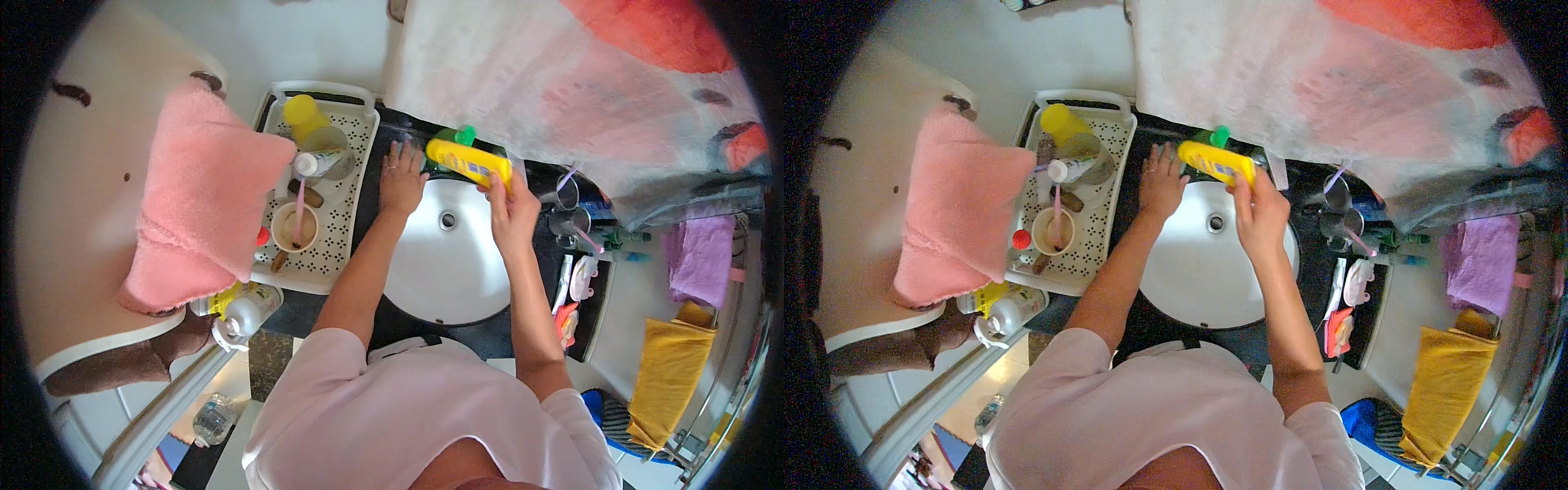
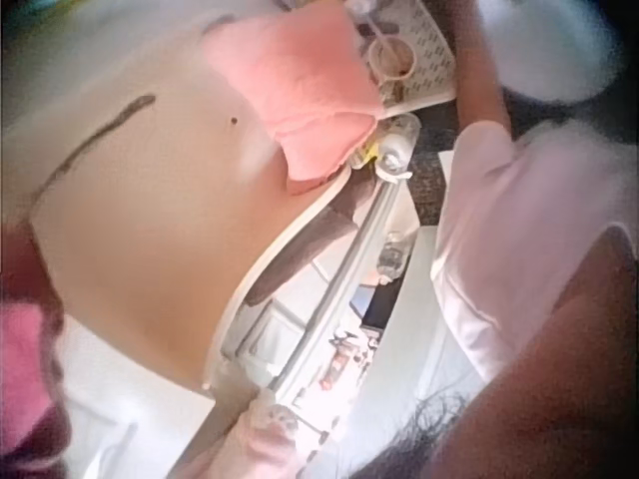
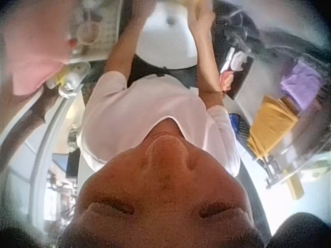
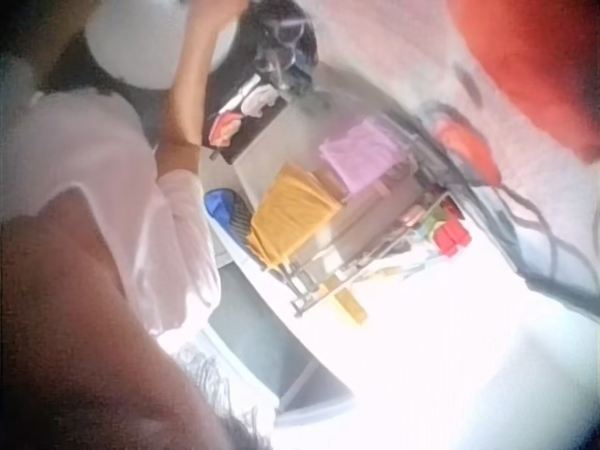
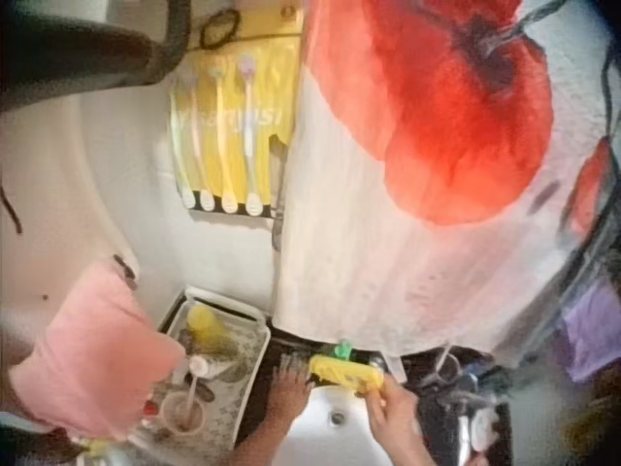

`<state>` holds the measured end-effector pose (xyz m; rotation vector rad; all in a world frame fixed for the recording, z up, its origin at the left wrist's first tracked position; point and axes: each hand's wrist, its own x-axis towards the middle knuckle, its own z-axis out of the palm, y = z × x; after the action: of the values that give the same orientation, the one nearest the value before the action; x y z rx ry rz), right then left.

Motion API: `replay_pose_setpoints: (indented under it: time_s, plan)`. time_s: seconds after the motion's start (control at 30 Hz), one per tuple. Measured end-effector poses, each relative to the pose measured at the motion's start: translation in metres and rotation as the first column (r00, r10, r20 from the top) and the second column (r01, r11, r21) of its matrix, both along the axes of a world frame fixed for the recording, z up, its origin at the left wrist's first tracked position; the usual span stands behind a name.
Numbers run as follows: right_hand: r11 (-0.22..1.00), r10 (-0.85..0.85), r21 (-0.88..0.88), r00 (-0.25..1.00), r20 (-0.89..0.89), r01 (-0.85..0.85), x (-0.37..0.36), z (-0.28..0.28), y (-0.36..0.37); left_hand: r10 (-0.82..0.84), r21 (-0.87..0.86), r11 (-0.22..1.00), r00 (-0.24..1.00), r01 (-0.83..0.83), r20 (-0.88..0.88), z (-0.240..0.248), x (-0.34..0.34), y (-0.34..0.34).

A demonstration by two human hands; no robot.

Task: The person washes a yellow cloth under running water in a bathroom sink, wringing it out repeatedly. They then switch to a green cloth, apply liquid soap from a bottle, and wash it under the tap before wringing it out and walking away.

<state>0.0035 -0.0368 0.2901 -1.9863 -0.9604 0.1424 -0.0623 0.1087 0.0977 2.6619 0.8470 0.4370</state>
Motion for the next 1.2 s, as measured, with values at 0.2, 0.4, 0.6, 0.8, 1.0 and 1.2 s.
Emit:
replay_pose_setpoints:
  time_s: [0.2,0.4,0.6,0.8,1.0,1.2]
  plan:
    - [0.943,0.238,-0.286,0.947,0.217,-0.172,-0.007,-0.015,0.083,0.026,0.055,0.998,0.996,-0.031,0.088,-0.014,-0.019,-0.039]
    - [0.874,0.325,-0.457,0.899,0.295,-0.166,-0.001,-0.056,0.126,0.059,-0.31,0.95,0.964,0.025,0.258,-0.012,-0.037,-0.067]
    - [0.985,0.144,-0.131,0.957,0.251,-0.113,-0.008,-0.022,0.101,0.394,-0.651,0.759,0.799,-0.005,0.454,-0.004,-0.036,-0.083]
    - [0.979,-0.135,-0.124,0.967,0.217,0.164,0.045,-0.021,0.057,0.348,-0.462,0.887,0.629,0.021,0.696,0.08,0.007,-0.073]
    - [0.951,-0.062,-0.295,0.991,0.115,0.093,0.061,-0.032,0.065,0.281,-0.331,0.941,0.699,-0.068,0.657,0.063,0.076,-0.056]
    - [0.892,0.005,-0.44,0.972,0.233,0.1,0.061,-0.032,0.072,0.225,-0.183,0.972,0.825,-0.15,0.518,0.04,0.069,-0.047]
